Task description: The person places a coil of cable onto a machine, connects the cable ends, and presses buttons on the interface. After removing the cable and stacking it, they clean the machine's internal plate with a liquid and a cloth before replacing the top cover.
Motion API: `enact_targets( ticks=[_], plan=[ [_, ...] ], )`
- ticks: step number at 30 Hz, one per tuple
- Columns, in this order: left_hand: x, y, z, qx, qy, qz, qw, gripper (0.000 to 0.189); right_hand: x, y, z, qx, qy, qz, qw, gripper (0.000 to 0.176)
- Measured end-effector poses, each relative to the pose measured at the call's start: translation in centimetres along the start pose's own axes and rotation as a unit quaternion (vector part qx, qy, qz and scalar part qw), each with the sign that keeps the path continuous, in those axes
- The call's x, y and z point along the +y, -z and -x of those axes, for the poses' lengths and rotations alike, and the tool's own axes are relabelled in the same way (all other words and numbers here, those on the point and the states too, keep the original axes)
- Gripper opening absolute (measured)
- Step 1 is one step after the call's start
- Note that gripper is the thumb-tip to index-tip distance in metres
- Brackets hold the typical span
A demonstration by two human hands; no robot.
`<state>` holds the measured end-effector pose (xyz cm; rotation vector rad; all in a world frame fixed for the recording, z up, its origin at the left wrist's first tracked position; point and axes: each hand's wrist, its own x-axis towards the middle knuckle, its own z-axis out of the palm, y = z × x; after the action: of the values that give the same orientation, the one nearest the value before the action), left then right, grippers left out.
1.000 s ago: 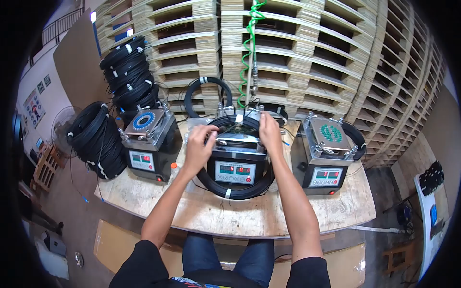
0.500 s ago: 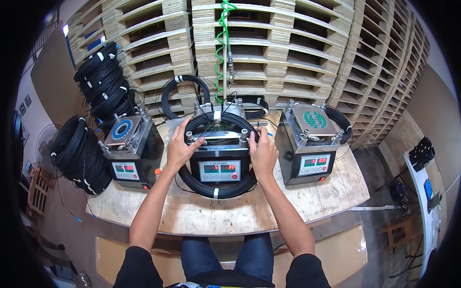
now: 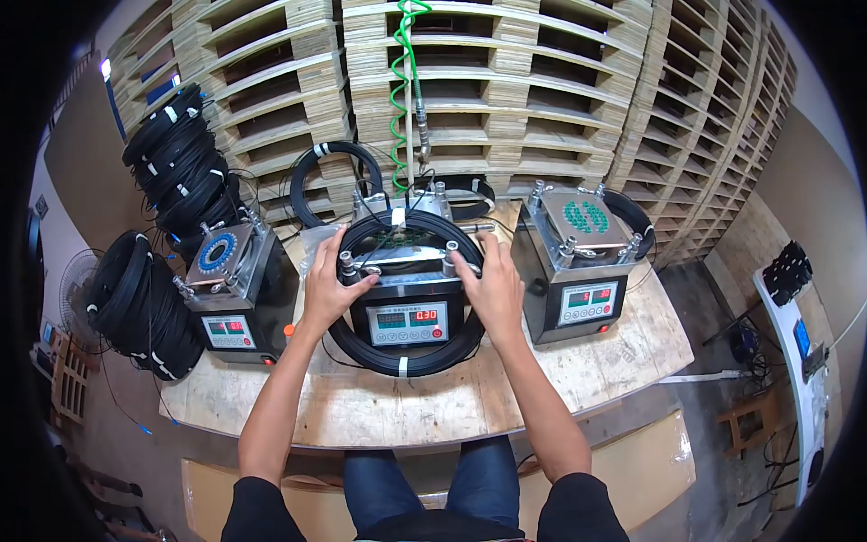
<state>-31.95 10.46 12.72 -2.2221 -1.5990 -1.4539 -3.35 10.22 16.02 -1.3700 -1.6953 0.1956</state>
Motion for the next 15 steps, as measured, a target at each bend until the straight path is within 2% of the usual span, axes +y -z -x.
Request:
enact_targets(
  ticks=[1,6,7,9,11,14,15],
  plan=[
    [-0.1,0.1,0.0,0.004,-0.017,-0.015,1.0,0.096,0.0,-0.1,-0.3,-0.021,-0.063,0.033,0.997,0.05],
    [-0.4,0.4,0.3,-0.016,-0.007,-0.016,1.0,0.089,-0.8,-1.5,-0.3,-0.007,0.029,0.144,0.989,0.048],
    [-0.3,0.4,0.4,-0.017,-0.006,-0.015,1.0,0.086,-1.1,-1.9,-0.3,-0.009,0.031,0.147,0.989,0.048],
    [-0.2,0.3,0.5,-0.012,-0.015,-0.013,1.0,0.082,-2.0,-2.9,-0.4,-0.07,-0.017,0.157,0.985,0.046],
    [-0.4,0.5,0.6,-0.008,-0.028,-0.015,0.999,0.079,-1.8,-3.9,-1.0,-0.057,0.013,0.122,0.991,0.049],
    [-0.5,0.6,0.7,-0.017,-0.037,-0.016,0.999,0.073,-1.4,-3.5,-2.7,-0.128,0.038,0.105,0.986,0.058],
    [-0.6,0.6,0.7,-0.015,-0.039,-0.015,0.999,0.073,-2.0,-2.6,-3.6,-0.155,0.012,-0.005,0.988,0.048]
  ],
)
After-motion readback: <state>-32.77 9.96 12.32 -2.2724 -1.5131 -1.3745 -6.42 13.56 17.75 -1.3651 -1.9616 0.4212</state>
